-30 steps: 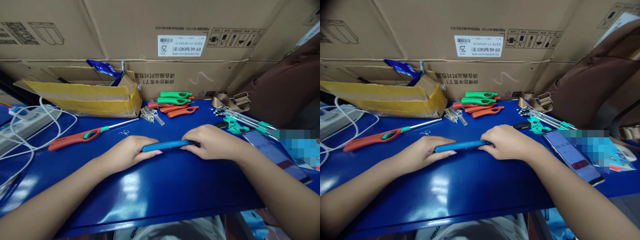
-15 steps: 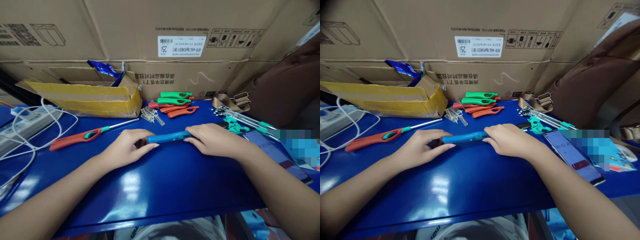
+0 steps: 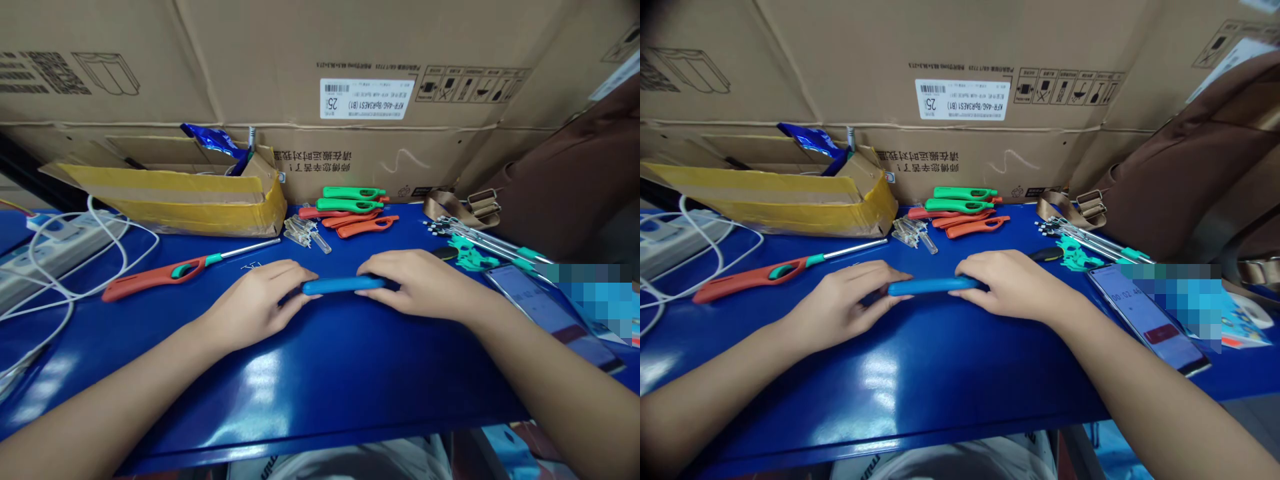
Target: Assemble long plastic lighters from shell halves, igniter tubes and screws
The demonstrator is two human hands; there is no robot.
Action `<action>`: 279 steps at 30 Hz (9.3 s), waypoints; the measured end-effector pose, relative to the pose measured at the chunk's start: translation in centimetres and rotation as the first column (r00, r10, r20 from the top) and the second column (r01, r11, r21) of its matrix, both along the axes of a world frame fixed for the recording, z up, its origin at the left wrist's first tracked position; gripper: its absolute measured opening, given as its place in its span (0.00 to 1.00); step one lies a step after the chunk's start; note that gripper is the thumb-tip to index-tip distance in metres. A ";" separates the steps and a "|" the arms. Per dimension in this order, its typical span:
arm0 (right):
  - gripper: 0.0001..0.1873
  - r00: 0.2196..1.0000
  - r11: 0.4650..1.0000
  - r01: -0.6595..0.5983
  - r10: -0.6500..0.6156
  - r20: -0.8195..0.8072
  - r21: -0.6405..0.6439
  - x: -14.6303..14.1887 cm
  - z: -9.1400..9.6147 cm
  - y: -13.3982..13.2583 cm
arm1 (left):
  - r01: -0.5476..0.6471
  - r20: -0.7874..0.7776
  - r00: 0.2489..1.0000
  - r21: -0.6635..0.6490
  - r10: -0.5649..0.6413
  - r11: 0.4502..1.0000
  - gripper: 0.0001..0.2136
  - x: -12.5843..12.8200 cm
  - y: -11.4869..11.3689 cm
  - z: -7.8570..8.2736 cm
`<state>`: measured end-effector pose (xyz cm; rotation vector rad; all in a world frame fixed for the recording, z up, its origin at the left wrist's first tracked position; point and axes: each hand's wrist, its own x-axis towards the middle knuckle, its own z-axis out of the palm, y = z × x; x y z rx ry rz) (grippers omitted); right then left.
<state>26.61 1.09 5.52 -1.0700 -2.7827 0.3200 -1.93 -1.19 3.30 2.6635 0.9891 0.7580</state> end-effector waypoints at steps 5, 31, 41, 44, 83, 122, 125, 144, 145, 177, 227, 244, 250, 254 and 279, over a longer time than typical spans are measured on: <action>0.15 0.992 0.994 -0.110 0.108 -0.068 -0.027 -1.1 -0.7 -0.6 | 0.046 0.001 0.999 -0.032 -0.046 0.998 0.08 0.2 -0.3 -0.5; 0.20 0.957 0.927 0.147 -0.222 0.189 0.344 1.6 -0.2 0.8 | 0.025 -0.027 0.999 -0.016 -0.025 1.000 0.11 -0.6 1.3 -0.1; 0.10 0.760 0.734 0.468 -0.618 0.199 0.492 3.9 1.2 2.1 | -0.084 0.180 0.980 -0.028 0.088 0.996 0.09 -0.2 1.0 0.0; 0.09 0.793 0.758 0.457 -0.584 0.173 0.465 4.1 1.4 2.3 | -0.101 0.193 0.975 -0.060 0.111 0.993 0.10 -0.3 1.1 -0.1; 0.14 0.986 0.893 -0.126 0.161 -0.044 0.431 0.7 -0.5 0.5 | -0.005 0.296 0.897 -0.735 0.328 0.678 0.22 0.9 0.6 -0.1; 0.02 0.991 0.992 0.116 -0.112 0.078 -0.046 1.2 0.1 0.8 | -0.126 0.120 0.976 -0.365 0.181 0.922 0.14 0.0 1.8 -1.7; 0.03 0.990 0.993 0.117 -0.113 0.088 -0.033 1.0 -0.2 0.8 | -0.135 0.115 0.975 -0.365 0.188 0.921 0.15 -0.2 1.8 -1.7; 0.12 0.979 0.982 0.167 -0.176 0.099 0.088 4.1 0.4 1.8 | -0.141 0.014 0.988 -0.337 0.155 0.931 0.14 0.1 1.1 -1.2; 0.13 0.967 0.969 0.194 -0.216 0.139 0.154 5.0 0.2 2.3 | -0.136 0.006 0.989 -0.343 0.146 0.929 0.15 0.1 1.1 -1.1; 0.10 0.845 0.983 0.114 -0.172 -0.507 -0.143 -6.4 -2.1 0.5 | -0.129 -0.130 0.986 -0.214 0.102 0.968 0.15 1.8 -2.5 -1.5; 0.21 -0.038 0.763 -0.084 -0.645 -0.763 -0.641 -4.9 -0.1 0.1 | 0.053 0.380 0.827 -0.787 0.415 0.615 0.10 3.0 -1.4 -0.8; 0.23 -0.018 0.773 -0.115 -0.630 -0.776 -0.625 -4.2 -0.4 -0.2 | 0.195 0.381 0.818 -0.889 0.432 0.414 0.09 3.4 -2.2 -0.3; 0.23 -0.006 0.761 -0.113 -0.644 -0.765 -0.639 -4.3 -0.4 -0.2 | 0.173 0.370 0.837 -0.877 0.402 0.449 0.08 3.5 -2.5 -0.2; 0.22 -0.006 0.745 -0.118 -0.662 -0.749 -0.657 -4.2 -0.5 -0.1 | 0.176 0.367 0.847 -0.876 0.384 0.450 0.07 3.6 -2.6 -0.2; 0.11 0.187 0.706 -0.343 -0.594 -0.782 -0.619 -3.6 0.0 -0.7 | 0.209 0.380 0.906 -0.785 0.186 0.583 0.06 3.5 -3.1 -0.8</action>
